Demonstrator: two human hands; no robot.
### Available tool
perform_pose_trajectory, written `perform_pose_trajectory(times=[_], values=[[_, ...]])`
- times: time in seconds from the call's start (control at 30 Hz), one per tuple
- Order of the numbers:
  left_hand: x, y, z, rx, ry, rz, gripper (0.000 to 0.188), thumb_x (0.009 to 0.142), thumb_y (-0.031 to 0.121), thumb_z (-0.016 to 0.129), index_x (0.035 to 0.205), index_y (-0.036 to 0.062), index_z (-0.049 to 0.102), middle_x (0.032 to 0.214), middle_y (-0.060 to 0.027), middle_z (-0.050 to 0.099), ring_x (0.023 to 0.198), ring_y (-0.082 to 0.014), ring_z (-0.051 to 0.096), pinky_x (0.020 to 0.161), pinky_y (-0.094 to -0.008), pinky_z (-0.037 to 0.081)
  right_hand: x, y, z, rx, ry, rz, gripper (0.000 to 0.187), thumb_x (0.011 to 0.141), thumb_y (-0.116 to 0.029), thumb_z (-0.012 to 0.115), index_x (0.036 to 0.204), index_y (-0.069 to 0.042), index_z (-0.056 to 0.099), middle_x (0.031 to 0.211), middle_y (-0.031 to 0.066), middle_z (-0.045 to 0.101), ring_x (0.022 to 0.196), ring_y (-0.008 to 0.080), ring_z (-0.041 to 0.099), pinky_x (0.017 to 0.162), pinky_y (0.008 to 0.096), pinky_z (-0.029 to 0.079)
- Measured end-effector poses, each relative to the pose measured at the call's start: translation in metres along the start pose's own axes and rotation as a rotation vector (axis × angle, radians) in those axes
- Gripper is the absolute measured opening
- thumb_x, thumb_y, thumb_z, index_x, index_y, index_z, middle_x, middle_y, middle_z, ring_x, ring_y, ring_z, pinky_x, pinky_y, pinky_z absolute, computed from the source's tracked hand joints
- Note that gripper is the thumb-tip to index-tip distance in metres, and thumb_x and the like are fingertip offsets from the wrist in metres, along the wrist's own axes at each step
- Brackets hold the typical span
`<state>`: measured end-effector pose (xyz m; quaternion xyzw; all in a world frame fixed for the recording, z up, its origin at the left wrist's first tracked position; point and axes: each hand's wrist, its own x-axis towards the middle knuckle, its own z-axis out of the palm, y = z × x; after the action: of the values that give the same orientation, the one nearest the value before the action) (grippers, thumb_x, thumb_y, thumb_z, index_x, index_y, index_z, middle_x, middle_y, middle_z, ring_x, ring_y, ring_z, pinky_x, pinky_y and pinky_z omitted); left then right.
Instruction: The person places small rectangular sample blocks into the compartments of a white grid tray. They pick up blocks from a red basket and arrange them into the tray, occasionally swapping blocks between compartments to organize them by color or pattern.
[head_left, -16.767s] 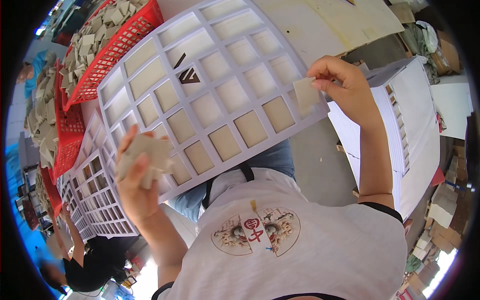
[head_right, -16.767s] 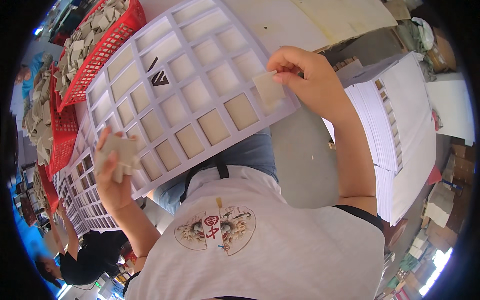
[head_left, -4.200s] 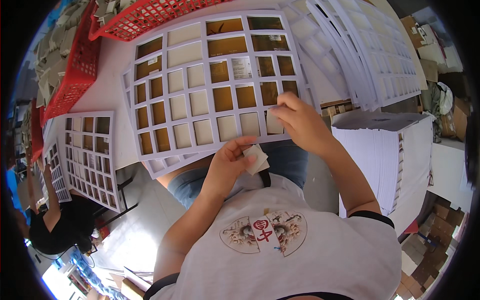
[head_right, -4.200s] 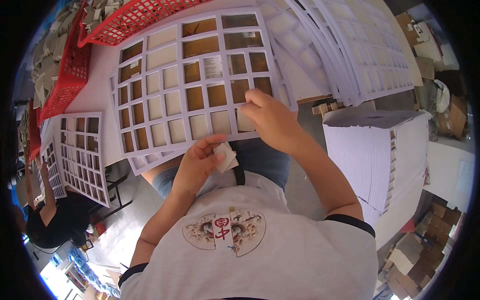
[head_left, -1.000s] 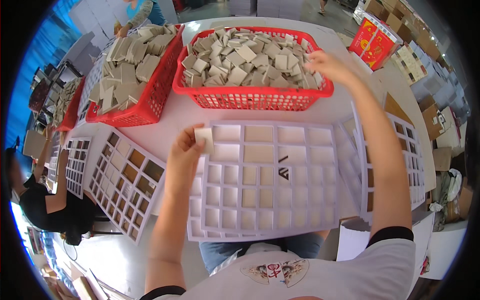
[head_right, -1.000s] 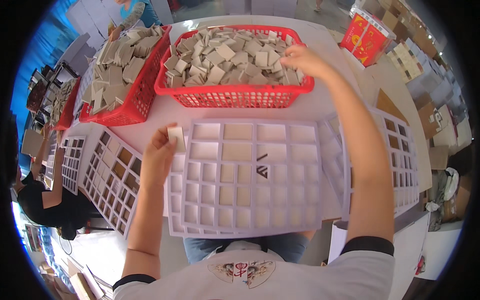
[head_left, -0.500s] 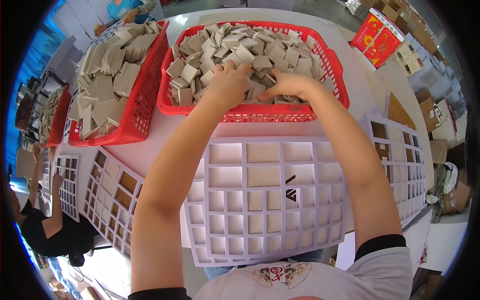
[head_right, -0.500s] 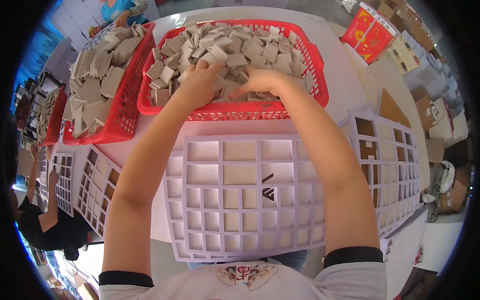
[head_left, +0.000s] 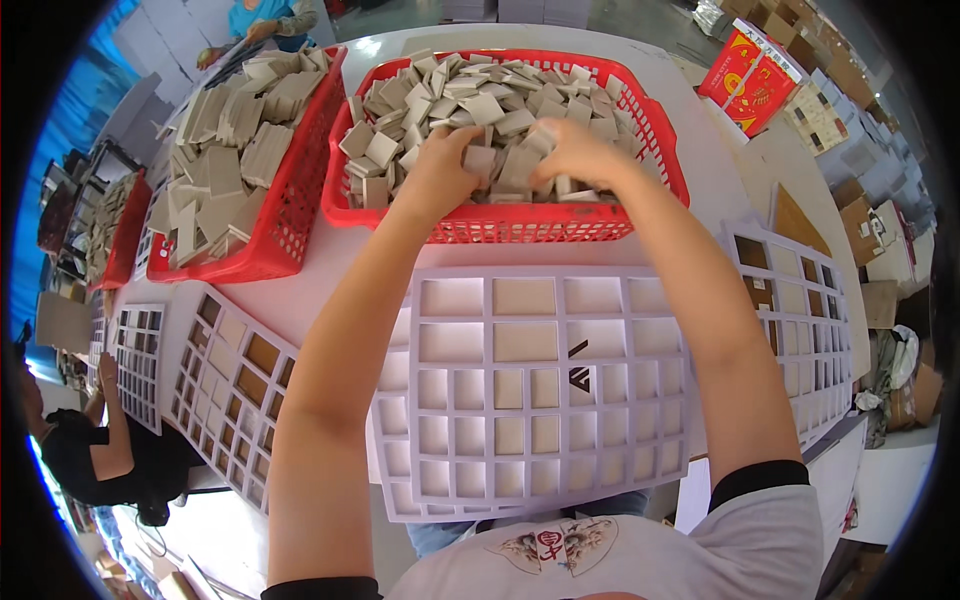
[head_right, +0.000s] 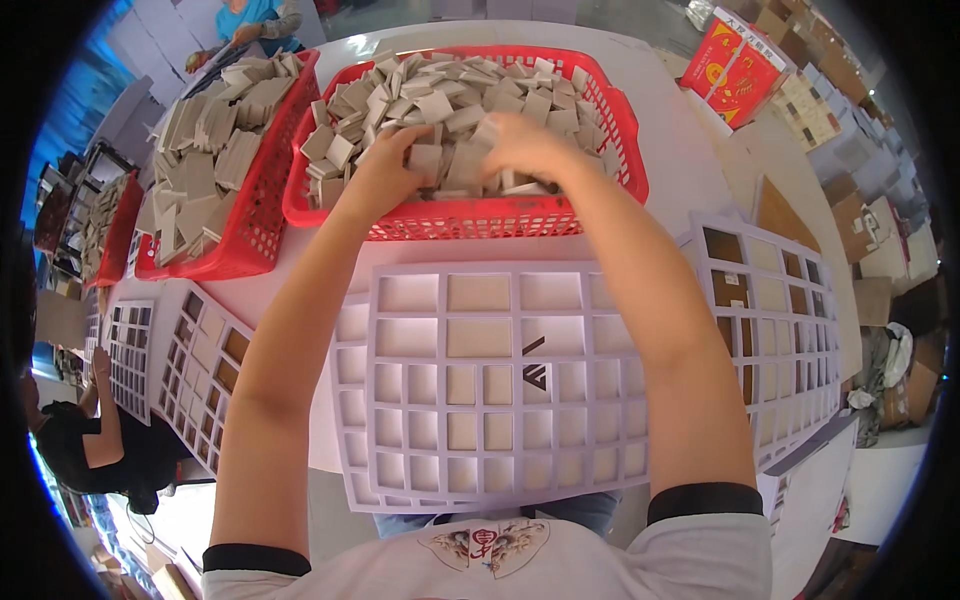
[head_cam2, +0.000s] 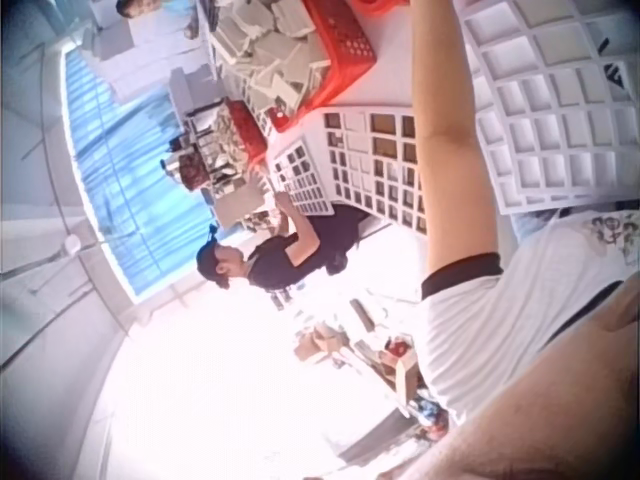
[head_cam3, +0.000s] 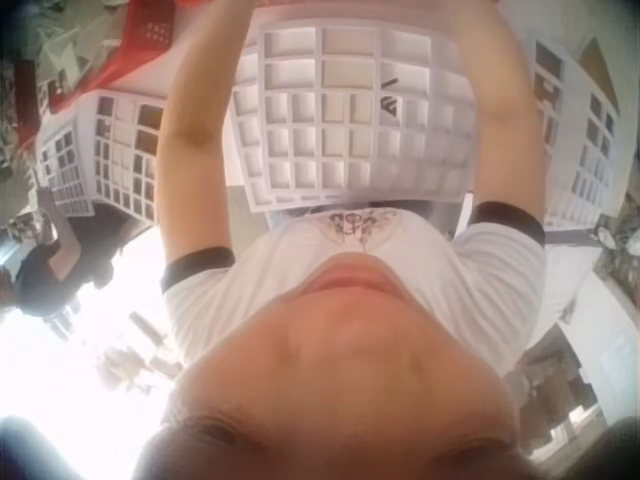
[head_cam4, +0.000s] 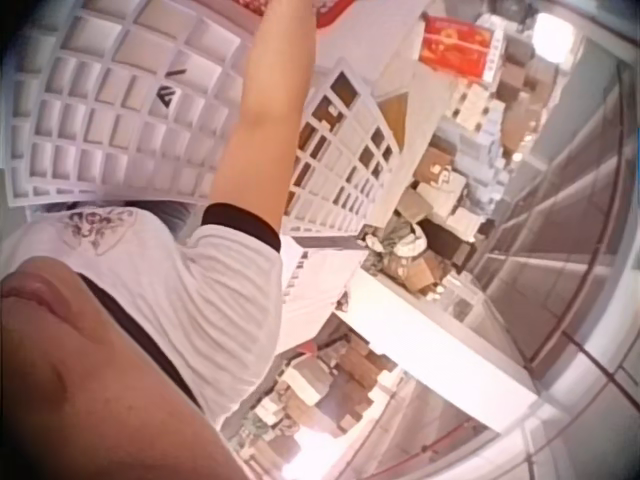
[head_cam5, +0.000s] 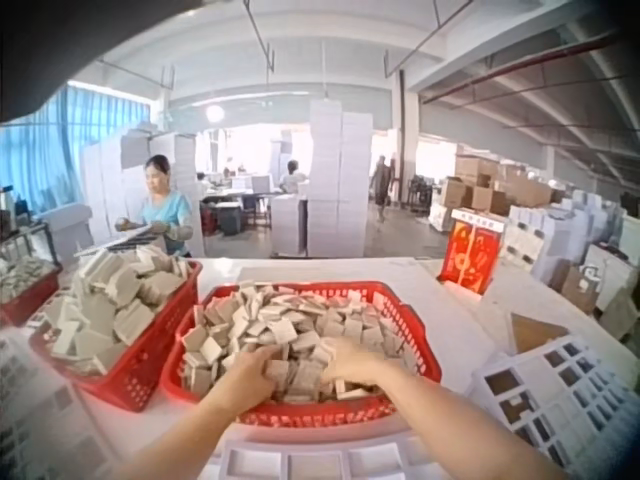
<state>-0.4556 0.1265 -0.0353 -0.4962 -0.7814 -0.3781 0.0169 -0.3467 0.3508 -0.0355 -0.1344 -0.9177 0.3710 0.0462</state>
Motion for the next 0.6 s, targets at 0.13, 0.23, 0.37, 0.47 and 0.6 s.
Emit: perform_pose_trajectory(times=[0.13, 0.23, 0.37, 0.47, 0.6], values=[[-0.013, 0.023, -0.013, -0.050, 0.297, 0.027, 0.054, 0.076, 0.010, 0.076, 0.127, 0.0067, 0.058, 0.119, -0.0130, 0.058, 0.107, -0.0259, 0.057, 0.093, -0.0338, 0.048, -0.033, -0.033, -0.063, 0.509, 0.237, 0.065, 0.053, 0.065, -0.004, 0.081, 0.112, 0.001, 0.058, 0.102, 0.0128, 0.067, 0.095, 0.0225, 0.066, 0.080, 0.0360, 0.054], [-0.011, 0.051, -0.005, -0.425, 0.364, -0.042, 0.045, 0.081, 0.015, 0.075, 0.124, 0.0075, 0.060, 0.119, -0.0098, 0.059, 0.110, -0.0221, 0.057, 0.096, -0.0339, 0.047, -0.029, -0.028, -0.076, 0.774, 0.453, -0.027, 0.044, 0.067, -0.001, 0.080, 0.107, 0.003, 0.061, 0.101, 0.0139, 0.068, 0.093, 0.0237, 0.068, 0.079, 0.0378, 0.056], [0.022, 0.077, 0.030, -0.865, 0.212, -0.310, 0.114, 0.074, 0.025, 0.086, 0.154, 0.0064, 0.008, 0.136, -0.0246, 0.045, 0.114, -0.0286, 0.056, 0.087, -0.0359, 0.051, -0.025, -0.036, -0.061, 1.017, 0.414, -0.075, 0.045, 0.068, -0.002, 0.081, 0.109, 0.005, 0.063, 0.102, 0.0143, 0.068, 0.091, 0.0243, 0.068, 0.079, 0.0371, 0.057], [0.029, 0.105, 0.038, -1.094, 0.081, -0.269, 0.144, 0.065, 0.029, 0.092, 0.149, 0.0058, -0.023, 0.143, -0.0303, 0.037, 0.116, -0.0319, 0.055, 0.078, -0.0361, 0.053, -0.020, -0.044, -0.040, 1.116, 0.353, -0.066, 0.044, 0.074, -0.009, 0.079, 0.113, 0.004, 0.063, 0.106, 0.0148, 0.068, 0.095, 0.0257, 0.068, 0.081, 0.0360, 0.056], [0.038, 0.100, 0.066, -1.070, 0.023, -0.317, 0.137, 0.067, 0.031, 0.090, 0.152, 0.0073, -0.015, 0.140, -0.0261, 0.040, 0.115, -0.0314, 0.055, 0.068, -0.0351, 0.054, -0.011, -0.042, -0.027, 1.440, 0.350, -0.020, 0.035, 0.087, -0.019, 0.070, 0.116, -0.001, 0.064, 0.109, 0.0113, 0.068, 0.097, 0.0251, 0.067, 0.083, 0.0385, 0.056]])
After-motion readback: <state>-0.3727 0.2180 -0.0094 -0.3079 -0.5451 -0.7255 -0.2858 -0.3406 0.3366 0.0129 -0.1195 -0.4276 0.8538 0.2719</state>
